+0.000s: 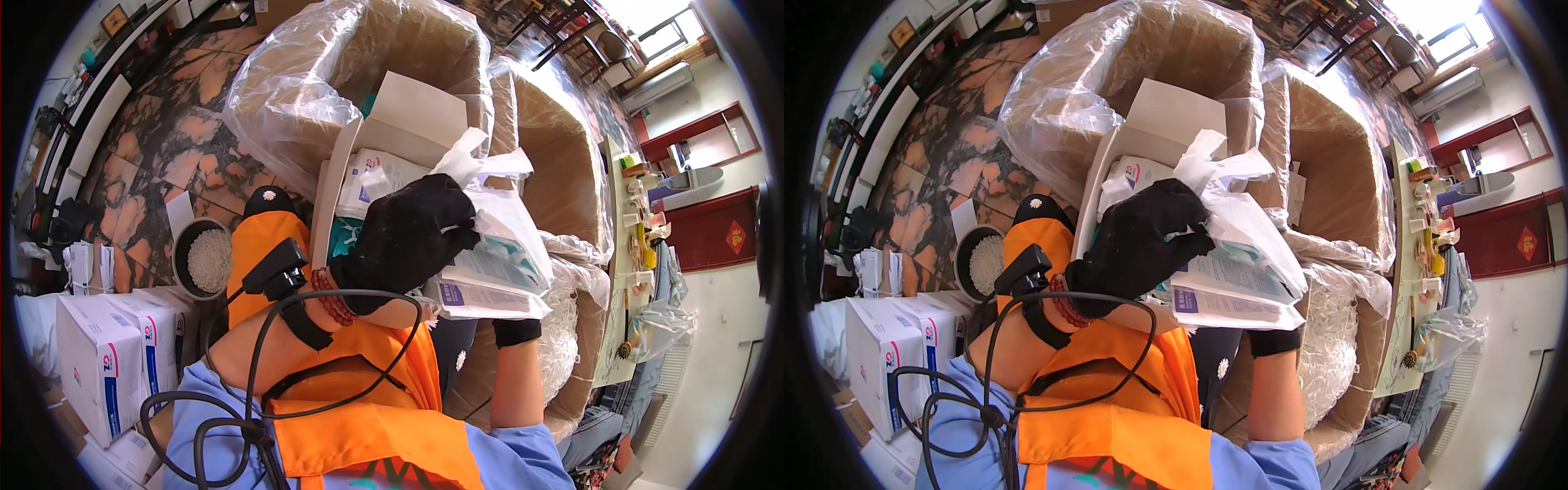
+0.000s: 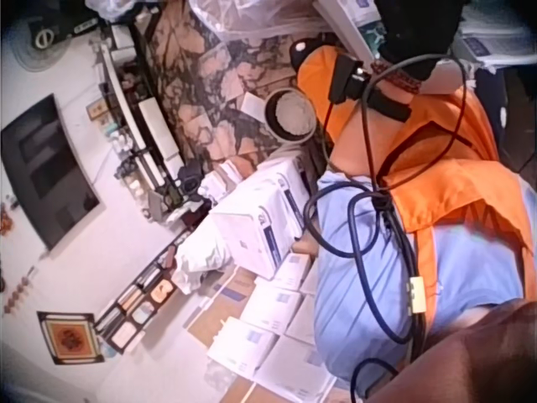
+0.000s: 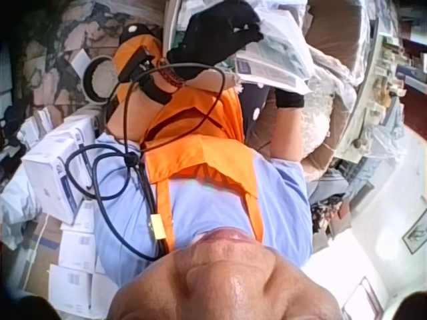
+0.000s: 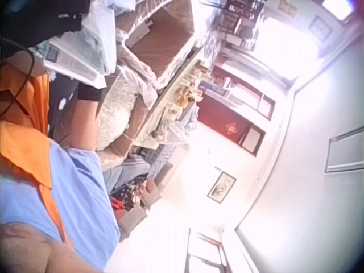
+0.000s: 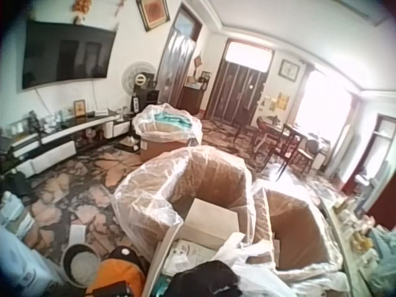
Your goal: The recorder is unpacking teal-colored face masks from a cardboard box and sorting them into groups.
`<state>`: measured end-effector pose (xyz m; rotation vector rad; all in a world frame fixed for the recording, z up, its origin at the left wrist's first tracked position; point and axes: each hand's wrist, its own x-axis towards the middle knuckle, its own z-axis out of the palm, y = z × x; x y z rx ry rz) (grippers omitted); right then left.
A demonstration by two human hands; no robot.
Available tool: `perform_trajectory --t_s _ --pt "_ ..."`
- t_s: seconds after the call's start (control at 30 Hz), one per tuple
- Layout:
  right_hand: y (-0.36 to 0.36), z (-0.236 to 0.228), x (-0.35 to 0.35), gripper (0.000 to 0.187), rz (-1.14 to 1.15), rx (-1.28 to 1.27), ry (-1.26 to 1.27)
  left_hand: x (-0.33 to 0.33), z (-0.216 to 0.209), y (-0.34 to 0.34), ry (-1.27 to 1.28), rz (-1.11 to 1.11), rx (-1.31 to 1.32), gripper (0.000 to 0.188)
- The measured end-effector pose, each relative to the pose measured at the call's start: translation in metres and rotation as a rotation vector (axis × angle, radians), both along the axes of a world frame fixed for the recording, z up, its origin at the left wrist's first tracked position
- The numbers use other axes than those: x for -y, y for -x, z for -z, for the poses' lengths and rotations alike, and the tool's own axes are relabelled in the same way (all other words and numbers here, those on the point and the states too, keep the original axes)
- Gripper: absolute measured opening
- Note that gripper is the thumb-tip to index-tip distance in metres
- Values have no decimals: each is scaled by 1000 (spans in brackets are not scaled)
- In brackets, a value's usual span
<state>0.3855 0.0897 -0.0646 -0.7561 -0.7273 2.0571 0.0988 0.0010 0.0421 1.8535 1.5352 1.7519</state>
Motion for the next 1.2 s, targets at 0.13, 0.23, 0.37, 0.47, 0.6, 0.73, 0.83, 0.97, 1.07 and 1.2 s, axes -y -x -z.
perform_trajectory --t_s 0.13,0.23,0.37,0.47,0.6,0.73,0.83,0.97,1.07,1.2 --pt "10 -5 8 44 -1 -10 9 1 -3 2 274 -27 176 17" --pt "20 -12 17 44 15 -23 18 4 0 8 246 -76 230 15" --pt "30 -20 22 46 -70 -80 2 3 3 10 246 -108 206 15" --pt "31 -21 28 40 15 -100 112 2 6 9 209 -35 155 14" --pt "28 -17 28 42 69 -32 98 -5 16 6 34 -48 118 13" --pt "20 -14 27 40 50 24 50 -1 11 13 347 95 105 14" --pt "17 -16 27 40 12 52 36 -6 19 20 405 250 222 16" --pt "14 -18 29 39 -20 89 31 -9 32 19 356 299 341 20" --pt "14 -18 29 39 -30 106 27 -5 21 16 462 324 356 24" --pt "17 -18 27 39 -13 153 6 -5 18 15 413 146 200 31"
